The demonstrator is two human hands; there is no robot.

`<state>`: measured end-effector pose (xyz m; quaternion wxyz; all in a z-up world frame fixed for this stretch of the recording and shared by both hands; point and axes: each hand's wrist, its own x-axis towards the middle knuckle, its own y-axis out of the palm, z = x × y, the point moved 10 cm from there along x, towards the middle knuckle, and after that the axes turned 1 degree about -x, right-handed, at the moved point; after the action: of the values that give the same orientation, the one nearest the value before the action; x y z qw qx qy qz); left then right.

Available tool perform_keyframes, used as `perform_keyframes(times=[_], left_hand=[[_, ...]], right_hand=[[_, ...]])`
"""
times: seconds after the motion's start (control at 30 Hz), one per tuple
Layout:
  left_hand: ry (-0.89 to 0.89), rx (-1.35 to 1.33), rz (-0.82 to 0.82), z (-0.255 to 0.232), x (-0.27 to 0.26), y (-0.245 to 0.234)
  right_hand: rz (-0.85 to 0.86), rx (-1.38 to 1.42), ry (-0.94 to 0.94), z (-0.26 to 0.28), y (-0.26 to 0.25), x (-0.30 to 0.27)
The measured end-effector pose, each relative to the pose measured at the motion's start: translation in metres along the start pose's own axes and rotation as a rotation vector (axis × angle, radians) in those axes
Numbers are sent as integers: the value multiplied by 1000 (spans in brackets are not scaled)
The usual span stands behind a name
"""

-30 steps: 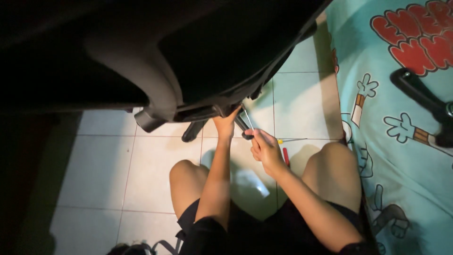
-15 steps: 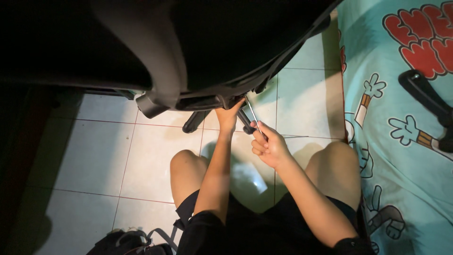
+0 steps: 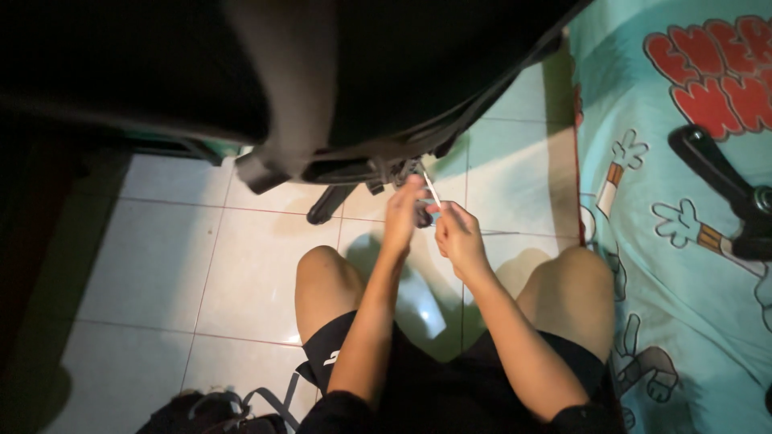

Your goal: The person sits on the floor and uses a red-handled screwdriver to remove screws from a black plastic chair base. They then use a yellow-handled Allen key to loosen and remove bolts from the underside of the chair, detaching the base from the seat.

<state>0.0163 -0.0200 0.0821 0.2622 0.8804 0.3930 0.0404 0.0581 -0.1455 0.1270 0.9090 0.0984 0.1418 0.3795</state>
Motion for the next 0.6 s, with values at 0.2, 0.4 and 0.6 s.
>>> perform_keyframes(times=[0.2, 0.4, 0.6], left_hand=[[163, 100, 88, -25, 6, 25], [33, 34, 79, -12, 8, 19], [-36, -160, 153, -1, 7, 27]], right_hand=[[159, 384, 272, -19, 16, -6], [432, 738, 575, -64, 40, -41], [631, 1131, 413, -57, 47, -64]])
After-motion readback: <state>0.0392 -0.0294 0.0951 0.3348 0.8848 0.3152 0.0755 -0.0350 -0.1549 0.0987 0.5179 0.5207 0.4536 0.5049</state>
